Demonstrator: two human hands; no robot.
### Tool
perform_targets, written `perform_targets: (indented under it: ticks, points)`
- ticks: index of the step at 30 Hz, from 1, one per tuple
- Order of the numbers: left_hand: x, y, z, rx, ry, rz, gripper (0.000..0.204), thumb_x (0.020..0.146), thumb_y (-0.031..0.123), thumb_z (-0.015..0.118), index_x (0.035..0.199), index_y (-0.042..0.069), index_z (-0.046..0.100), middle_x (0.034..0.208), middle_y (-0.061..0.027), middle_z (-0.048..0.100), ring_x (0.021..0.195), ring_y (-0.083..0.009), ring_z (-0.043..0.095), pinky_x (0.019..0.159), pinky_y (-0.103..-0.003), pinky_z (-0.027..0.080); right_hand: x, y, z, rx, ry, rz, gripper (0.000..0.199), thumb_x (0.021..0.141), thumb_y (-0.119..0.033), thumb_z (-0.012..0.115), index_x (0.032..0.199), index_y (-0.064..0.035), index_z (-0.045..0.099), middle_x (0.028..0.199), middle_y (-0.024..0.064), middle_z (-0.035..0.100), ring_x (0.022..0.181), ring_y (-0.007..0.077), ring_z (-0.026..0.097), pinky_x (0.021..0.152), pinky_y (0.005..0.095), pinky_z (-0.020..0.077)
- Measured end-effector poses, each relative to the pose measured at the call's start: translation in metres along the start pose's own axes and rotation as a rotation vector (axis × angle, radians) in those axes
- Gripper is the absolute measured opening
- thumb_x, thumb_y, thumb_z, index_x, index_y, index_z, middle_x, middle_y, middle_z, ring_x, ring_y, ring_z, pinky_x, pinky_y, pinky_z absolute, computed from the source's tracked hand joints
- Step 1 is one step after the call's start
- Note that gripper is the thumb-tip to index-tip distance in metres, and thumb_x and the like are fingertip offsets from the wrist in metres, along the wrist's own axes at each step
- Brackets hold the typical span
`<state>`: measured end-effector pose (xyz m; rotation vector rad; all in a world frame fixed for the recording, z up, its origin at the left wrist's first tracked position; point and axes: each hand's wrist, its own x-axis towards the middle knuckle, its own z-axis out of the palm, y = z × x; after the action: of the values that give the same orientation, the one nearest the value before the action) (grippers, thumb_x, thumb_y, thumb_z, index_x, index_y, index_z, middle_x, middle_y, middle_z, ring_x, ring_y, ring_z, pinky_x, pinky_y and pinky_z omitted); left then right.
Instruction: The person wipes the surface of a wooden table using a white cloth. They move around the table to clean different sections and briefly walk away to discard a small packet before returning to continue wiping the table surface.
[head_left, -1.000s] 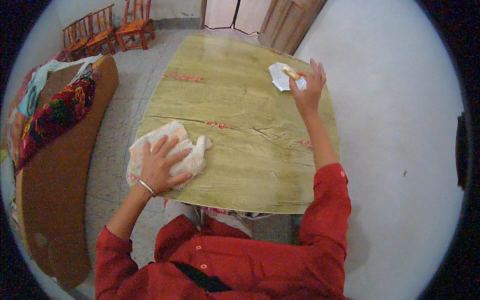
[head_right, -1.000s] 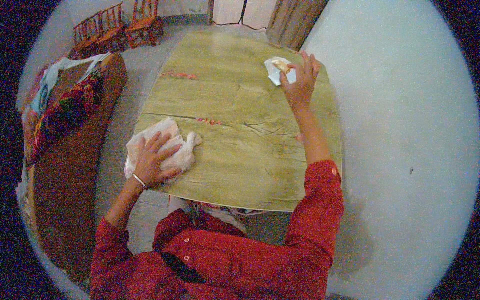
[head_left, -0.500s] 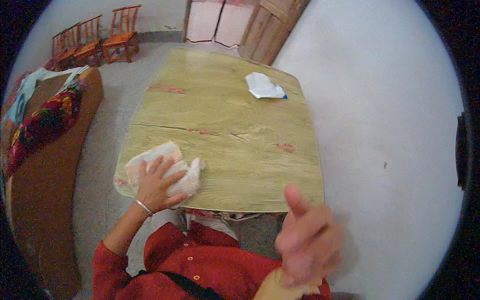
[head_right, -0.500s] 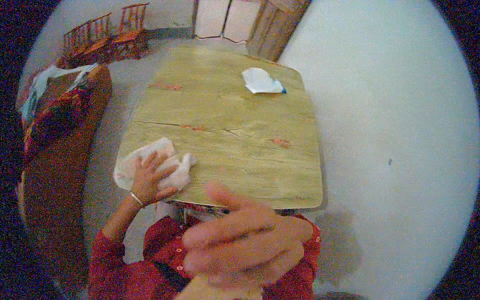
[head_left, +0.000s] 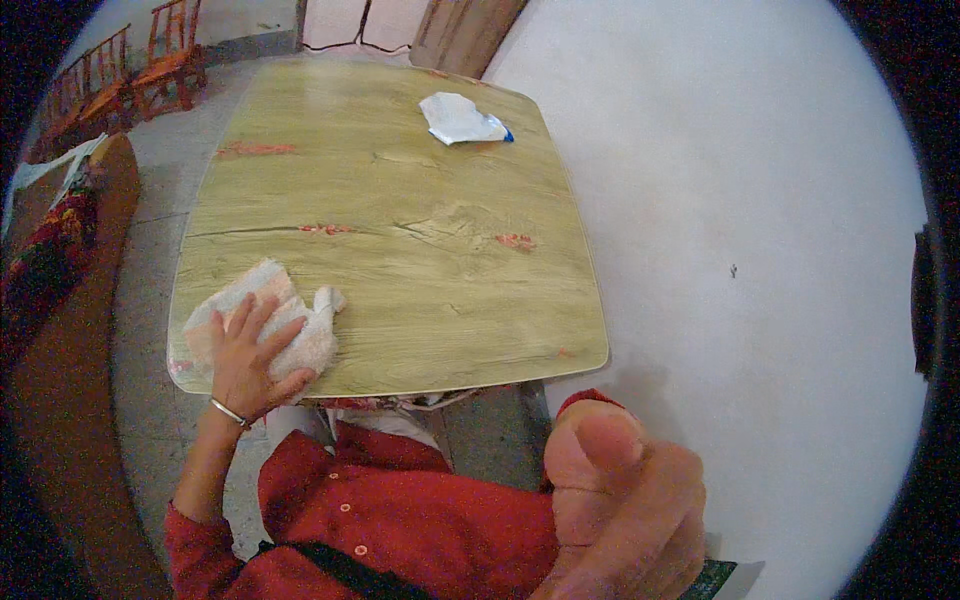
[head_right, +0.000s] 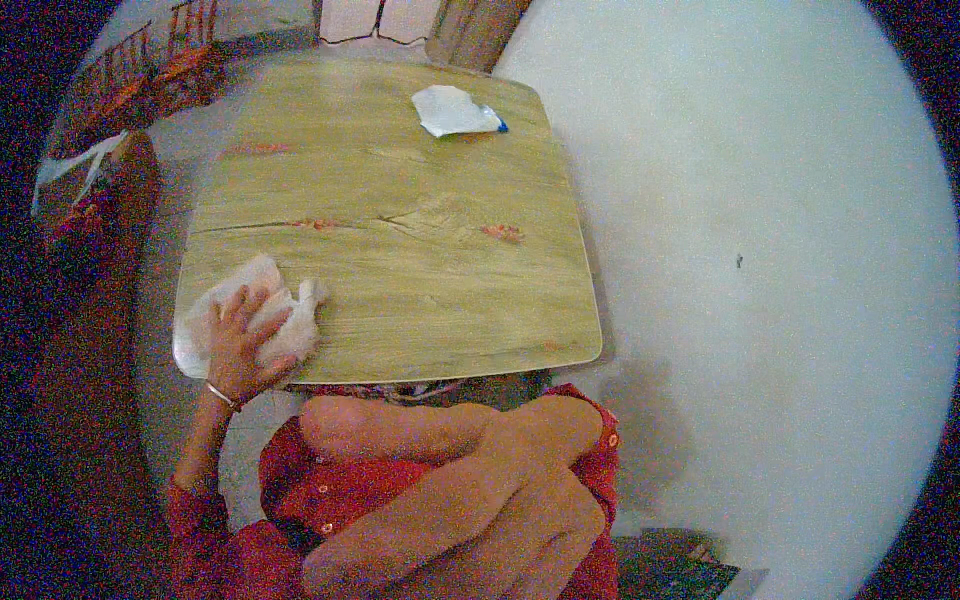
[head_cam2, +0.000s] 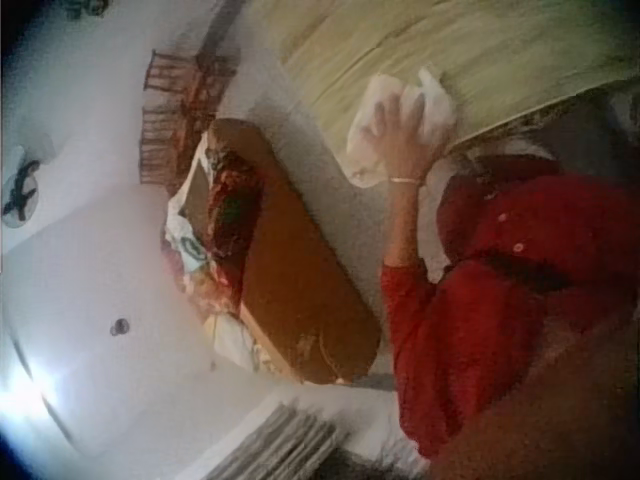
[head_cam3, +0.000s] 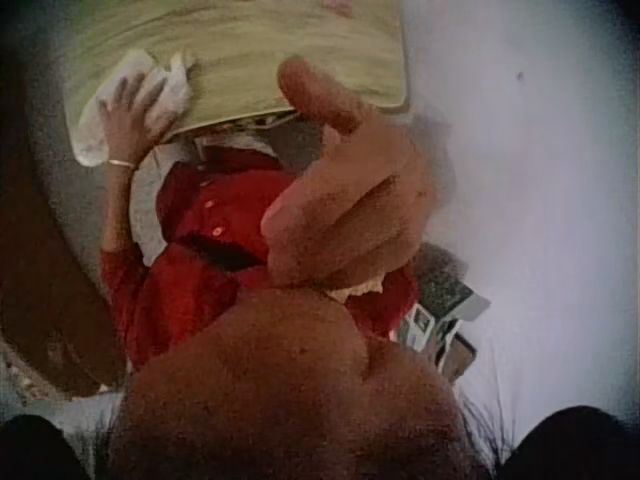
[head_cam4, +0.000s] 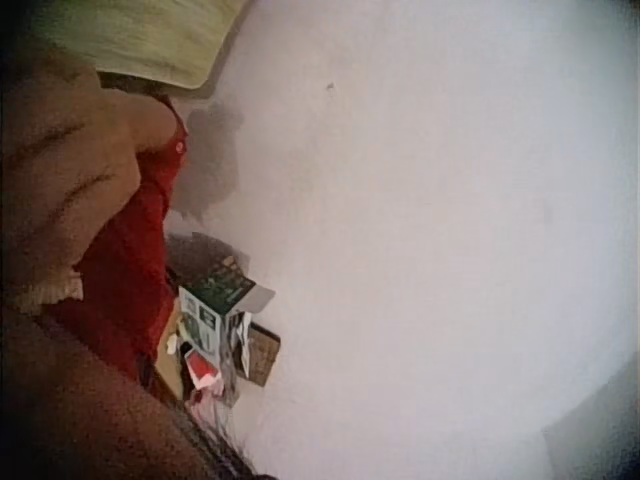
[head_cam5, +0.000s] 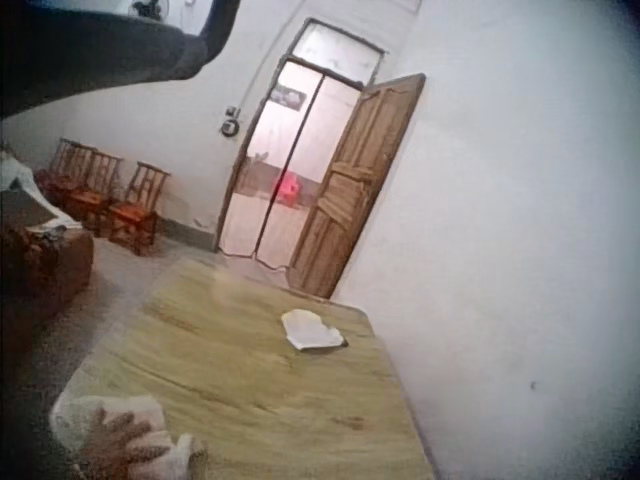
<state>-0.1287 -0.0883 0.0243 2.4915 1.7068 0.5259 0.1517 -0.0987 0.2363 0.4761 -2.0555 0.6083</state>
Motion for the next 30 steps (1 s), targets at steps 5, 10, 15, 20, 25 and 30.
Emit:
perform_targets:
  ticks: [5, 10, 15, 20, 25, 30]
  points:
    - [-0.001, 0.001, 0.005, -0.012, 0.019, -0.008, 0.058, 0.062, 0.045, 0.072, 0.115, 0.022, 0.062, 0.133, -0.0112, 0.044, 0.128, -0.0366, 0.032, 0.101, -0.064, 0.015, -0.004, -0.003, -0.005, -0.060, 0.020, 0.063, 0.050, 0.082, -0.040, 0.060, 0.117, -0.0059, 0.050, 0.121, 0.0133, 0.051, 0.115, 0.0274, 0.043, 0.103, 0.0521, 0.0247]
    - [-0.002, 0.004, 0.003, -0.031, -0.001, -0.023, 0.057, 0.063, 0.042, 0.072, 0.114, 0.020, 0.063, 0.134, -0.0116, 0.043, 0.129, -0.0364, 0.031, 0.102, -0.063, 0.014, -0.007, -0.016, -0.011, -0.105, 0.038, 0.108, 0.045, 0.083, -0.037, 0.059, 0.114, -0.0061, 0.050, 0.120, 0.0125, 0.051, 0.114, 0.0257, 0.042, 0.102, 0.0491, 0.0257]
    - [-0.003, 0.009, 0.005, -0.037, -0.009, -0.031, 0.057, 0.062, 0.041, 0.072, 0.114, 0.019, 0.062, 0.135, -0.0120, 0.042, 0.130, -0.0364, 0.030, 0.104, -0.062, 0.013, -0.015, -0.019, -0.020, -0.169, 0.069, 0.165, 0.041, 0.083, -0.035, 0.059, 0.112, -0.0062, 0.051, 0.118, 0.0117, 0.050, 0.113, 0.0241, 0.041, 0.102, 0.0461, 0.0267]
    - [0.001, 0.008, 0.012, -0.052, 0.020, 0.000, 0.057, 0.062, 0.041, 0.072, 0.114, 0.019, 0.062, 0.135, -0.0123, 0.042, 0.130, -0.0363, 0.030, 0.104, -0.062, 0.012, -0.022, -0.019, -0.028, -0.237, 0.093, 0.221, 0.037, 0.084, -0.033, 0.058, 0.109, -0.0064, 0.051, 0.117, 0.0108, 0.050, 0.112, 0.0225, 0.040, 0.101, 0.0431, 0.0277]
    - [-0.003, 0.012, 0.005, -0.033, 0.004, -0.026, 0.057, 0.063, 0.042, 0.071, 0.115, 0.019, 0.062, 0.135, -0.0123, 0.043, 0.130, -0.0365, 0.030, 0.103, -0.062, 0.013, -0.024, -0.021, -0.031, -0.260, 0.119, 0.245, 0.033, 0.085, -0.030, 0.058, 0.106, -0.0065, 0.052, 0.116, 0.0100, 0.049, 0.111, 0.0209, 0.040, 0.101, 0.0401, 0.0287]
    - [-0.005, 0.009, 0.008, -0.005, 0.022, 0.015, 0.057, 0.064, 0.043, 0.071, 0.115, 0.019, 0.062, 0.134, -0.0121, 0.043, 0.129, -0.0365, 0.031, 0.103, -0.061, 0.014, -0.017, -0.046, -0.023, -0.294, 0.131, 0.302, 0.028, 0.085, -0.028, 0.057, 0.103, -0.0067, 0.052, 0.115, 0.0092, 0.049, 0.110, 0.0193, 0.039, 0.100, 0.0371, 0.0297]
